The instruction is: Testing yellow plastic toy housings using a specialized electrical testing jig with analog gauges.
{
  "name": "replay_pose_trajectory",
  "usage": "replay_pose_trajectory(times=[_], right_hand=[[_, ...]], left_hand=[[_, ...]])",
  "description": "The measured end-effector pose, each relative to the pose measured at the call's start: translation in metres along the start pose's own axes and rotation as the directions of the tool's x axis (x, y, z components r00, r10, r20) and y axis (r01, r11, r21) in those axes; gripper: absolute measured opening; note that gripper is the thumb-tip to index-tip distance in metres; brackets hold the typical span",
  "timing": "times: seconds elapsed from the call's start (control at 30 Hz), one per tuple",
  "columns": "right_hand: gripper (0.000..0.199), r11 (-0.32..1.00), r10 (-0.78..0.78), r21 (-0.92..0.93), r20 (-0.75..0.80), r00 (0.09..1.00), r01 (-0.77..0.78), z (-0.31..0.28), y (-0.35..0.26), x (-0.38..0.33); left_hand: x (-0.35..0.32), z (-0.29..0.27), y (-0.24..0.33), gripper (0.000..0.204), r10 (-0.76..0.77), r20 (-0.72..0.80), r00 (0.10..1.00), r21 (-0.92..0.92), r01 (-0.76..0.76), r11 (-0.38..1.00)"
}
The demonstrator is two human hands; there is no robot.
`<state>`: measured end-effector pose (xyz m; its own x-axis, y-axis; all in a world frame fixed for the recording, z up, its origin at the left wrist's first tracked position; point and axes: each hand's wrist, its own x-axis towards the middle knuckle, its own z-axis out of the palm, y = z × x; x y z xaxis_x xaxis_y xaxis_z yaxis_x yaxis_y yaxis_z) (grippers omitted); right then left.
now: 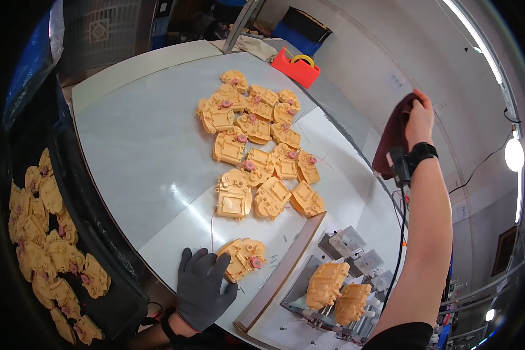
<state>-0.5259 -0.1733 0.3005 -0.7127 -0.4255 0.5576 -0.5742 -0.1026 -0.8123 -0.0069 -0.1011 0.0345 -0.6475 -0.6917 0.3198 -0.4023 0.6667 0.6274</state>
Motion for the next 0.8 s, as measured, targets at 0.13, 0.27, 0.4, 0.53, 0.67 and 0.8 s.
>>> replay_pose_trajectory(times=[0.13, 0.27, 0.4, 0.53, 0.67, 0.8], right_hand=[[0.027, 0.975, 0.125, 0.092, 0.529, 0.840, -0.203, 0.098, -0.011, -0.091], [0.022, 0.901, 0.264, -0.058, 0.860, 0.437, -0.430, 0.152, -0.047, -0.194], [0.021, 0.822, 0.400, -0.276, 0.902, 0.162, -0.498, 0.141, -0.098, -0.253], [0.023, 0.912, 0.240, -0.171, 0.960, 0.146, -0.372, 0.121, -0.109, -0.266], [0.022, 0.928, 0.243, -0.151, 0.939, 0.244, -0.341, 0.107, -0.129, -0.268], [0.027, 0.945, 0.100, 0.060, 0.884, 0.457, -0.323, 0.093, -0.134, -0.241]], left_hand=[[-0.001, 0.004, 0.002, 0.066, -0.019, -0.049, 0.999, 0.017, 0.020, 1.000], [-0.004, 0.009, -0.002, 0.068, -0.019, -0.109, 0.994, 0.090, 0.029, 0.996], [-0.005, 0.008, -0.002, 0.073, 0.000, -0.139, 0.990, 0.103, 0.015, 0.995], [-0.004, 0.007, 0.002, 0.077, -0.014, -0.143, 0.990, 0.123, 0.032, 0.992], [-0.002, 0.002, 0.005, 0.075, -0.063, -0.101, 0.993, 0.140, 0.076, 0.987], [-0.005, 0.004, 0.004, 0.072, -0.056, -0.130, 0.990, 0.171, 0.078, 0.982]])
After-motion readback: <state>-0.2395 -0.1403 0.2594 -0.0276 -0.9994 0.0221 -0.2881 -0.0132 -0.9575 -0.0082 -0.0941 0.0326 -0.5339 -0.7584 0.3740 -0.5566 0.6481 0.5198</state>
